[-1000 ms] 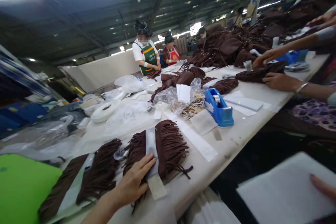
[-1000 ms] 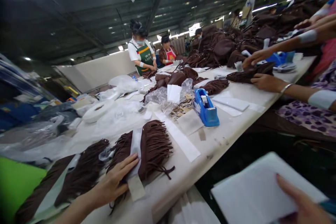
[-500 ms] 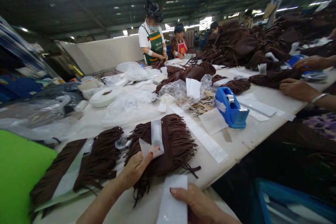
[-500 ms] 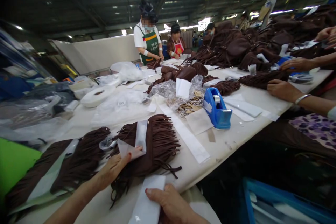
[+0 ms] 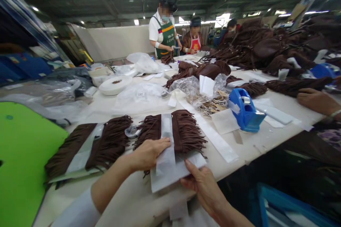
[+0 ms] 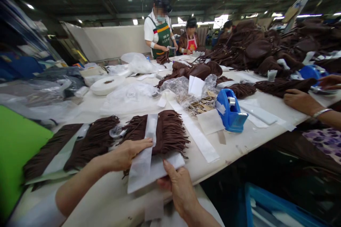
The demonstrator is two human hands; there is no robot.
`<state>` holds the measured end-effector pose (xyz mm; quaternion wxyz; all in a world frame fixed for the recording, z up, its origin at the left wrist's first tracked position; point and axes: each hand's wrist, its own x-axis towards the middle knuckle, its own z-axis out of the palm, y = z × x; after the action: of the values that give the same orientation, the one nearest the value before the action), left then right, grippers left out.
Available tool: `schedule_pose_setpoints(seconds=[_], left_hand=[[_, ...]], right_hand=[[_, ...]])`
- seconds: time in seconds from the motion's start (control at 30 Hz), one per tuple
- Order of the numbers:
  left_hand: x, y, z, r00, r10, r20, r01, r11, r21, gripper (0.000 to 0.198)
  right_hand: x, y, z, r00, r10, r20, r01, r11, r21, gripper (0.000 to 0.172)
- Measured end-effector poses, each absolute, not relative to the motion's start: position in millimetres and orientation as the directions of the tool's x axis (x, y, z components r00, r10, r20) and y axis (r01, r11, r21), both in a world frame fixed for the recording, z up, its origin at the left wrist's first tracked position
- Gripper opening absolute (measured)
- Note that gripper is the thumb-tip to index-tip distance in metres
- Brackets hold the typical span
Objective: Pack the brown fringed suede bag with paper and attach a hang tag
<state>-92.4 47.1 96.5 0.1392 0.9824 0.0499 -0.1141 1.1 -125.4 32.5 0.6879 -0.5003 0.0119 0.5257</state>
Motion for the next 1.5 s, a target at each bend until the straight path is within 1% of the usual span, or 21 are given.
schedule_pose_setpoints(seconds=[0.1, 0.23, 0.3, 0.4, 0.57, 0.63, 0.8, 0.9, 1.0, 1.07, 1.1, 1.13, 1.2, 1.27, 1.3, 1.33, 1.37, 1.4, 1.43, 1.47, 1.5], left_hand=[[-83.0, 61.2, 115.8, 0.955, 0.047, -0.292, 0.139, -0.942, 0.305, 0.051], [-76.1, 74.5, 123.0, 0.943, 0.055, -0.328, 0.151, -0.949, 0.275, 0.046], [-75.3, 75.7, 121.9, 0.942, 0.055, -0.331, 0.147, -0.955, 0.258, 0.044], [-75.4, 72.4, 121.1, 0.944, 0.058, -0.324, 0.142, -0.961, 0.239, 0.047], [-72.8, 65.4, 123.9, 0.949, 0.045, -0.313, 0.127, -0.96, 0.249, 0.051], [-71.6, 64.3, 124.1, 0.95, 0.041, -0.308, 0.125, -0.958, 0.258, 0.052], [-72.0, 63.6, 120.7, 0.959, 0.015, -0.284, 0.104, -0.948, 0.3, 0.055], [-73.6, 61.1, 117.4, 0.968, 0.003, -0.253, 0.085, -0.945, 0.317, 0.053], [-76.4, 53.3, 112.8, 0.974, 0.017, -0.226, 0.088, -0.948, 0.307, 0.046], [-79.4, 44.4, 106.5, 0.978, 0.043, -0.206, 0.101, -0.954, 0.281, 0.044], [-81.6, 39.3, 101.6, 0.98, 0.058, -0.188, 0.105, -0.962, 0.253, 0.046], [-84.2, 34.0, 95.3, 0.984, 0.073, -0.165, 0.107, -0.972, 0.21, 0.049], [-90.7, 24.4, 78.8, 0.99, 0.112, -0.091, 0.12, -0.989, 0.089, 0.054], [-97.8, 17.2, 59.1, 0.989, 0.148, 0.019, 0.148, -0.988, -0.031, 0.057], [-101.1, 14.7, 49.3, 0.984, 0.155, 0.084, 0.161, -0.984, -0.074, 0.058], [-103.9, 12.9, 40.2, 0.976, 0.154, 0.153, 0.171, -0.98, -0.104, 0.059], [-106.0, 11.4, 32.2, 0.965, 0.145, 0.219, 0.175, -0.976, -0.126, 0.059], [-107.5, 10.4, 25.8, 0.952, 0.127, 0.279, 0.171, -0.975, -0.142, 0.058], [-108.4, 9.5, 21.0, 0.938, 0.112, 0.328, 0.17, -0.973, -0.154, 0.057], [-108.7, 8.8, 17.9, 0.926, 0.1, 0.364, 0.17, -0.972, -0.164, 0.054], [-108.7, 8.1, 16.2, 0.916, 0.091, 0.39, 0.17, -0.97, -0.173, 0.052]], right_hand=[[4.0, -125.3, 35.6, 0.417, 0.718, -0.557, -0.763, -0.056, -0.644, 0.045], [12.5, -132.7, 35.6, 0.49, 0.666, -0.563, -0.727, -0.044, -0.685, 0.039], [14.4, -137.7, 35.4, 0.546, 0.636, -0.545, -0.707, 0.0, -0.707, 0.039], [10.7, -140.0, 34.9, 0.619, 0.587, -0.522, -0.689, 0.087, -0.72, 0.04], [-2.3, -122.1, 32.2, 0.652, 0.534, -0.538, -0.716, 0.201, -0.669, 0.04], [-5.0, -112.2, 32.5, 0.642, 0.524, -0.559, -0.728, 0.19, -0.658, 0.037], [-5.1, -98.8, 36.2, 0.55, 0.566, -0.614, -0.764, 0.046, -0.643, 0.03], [-2.9, -98.1, 34.9, 0.556, 0.572, -0.603, -0.758, 0.053, -0.65, 0.027], [-0.8, -95.9, 30.9, 0.559, 0.581, -0.591, -0.749, 0.049, -0.66, 0.024], [0.8, -92.1, 29.2, 0.544, 0.606, -0.581, -0.742, 0.024, -0.67, 0.02], [1.8, -90.2, 29.0, 0.531, 0.623, -0.574, -0.736, 0.004, -0.677, 0.018], [2.9, -89.1, 29.2, 0.513, 0.644, -0.567, -0.728, -0.022, -0.685, 0.016], [5.5, -91.3, 30.2, 0.465, 0.689, -0.556, -0.699, -0.1, -0.708, 0.014], [7.5, -101.9, 30.7, 0.387, 0.722, -0.574, -0.663, -0.215, -0.717, 0.015], [8.1, -109.9, 30.4, 0.36, 0.729, -0.582, -0.621, -0.278, -0.733, 0.018], [8.7, -119.0, 29.8, 0.384, 0.738, -0.555, -0.527, -0.318, -0.788, 0.021], [9.3, -127.9, 29.1, 0.457, 0.76, -0.463, -0.363, -0.315, -0.877, 0.022], [10.3, -135.6, 28.4, 0.547, 0.79, -0.277, -0.117, -0.255, -0.96, 0.02], [11.9, -140.9, 28.0, 0.587, 0.81, -0.005, 0.195, -0.148, -0.969, 0.015], [14.0, -143.2, 28.0, 0.527, 0.8, 0.285, 0.504, -0.024, -0.863, 0.012], [16.7, -142.2, 28.4, 0.39, 0.765, 0.512, 0.73, 0.082, -0.678, 0.019]])
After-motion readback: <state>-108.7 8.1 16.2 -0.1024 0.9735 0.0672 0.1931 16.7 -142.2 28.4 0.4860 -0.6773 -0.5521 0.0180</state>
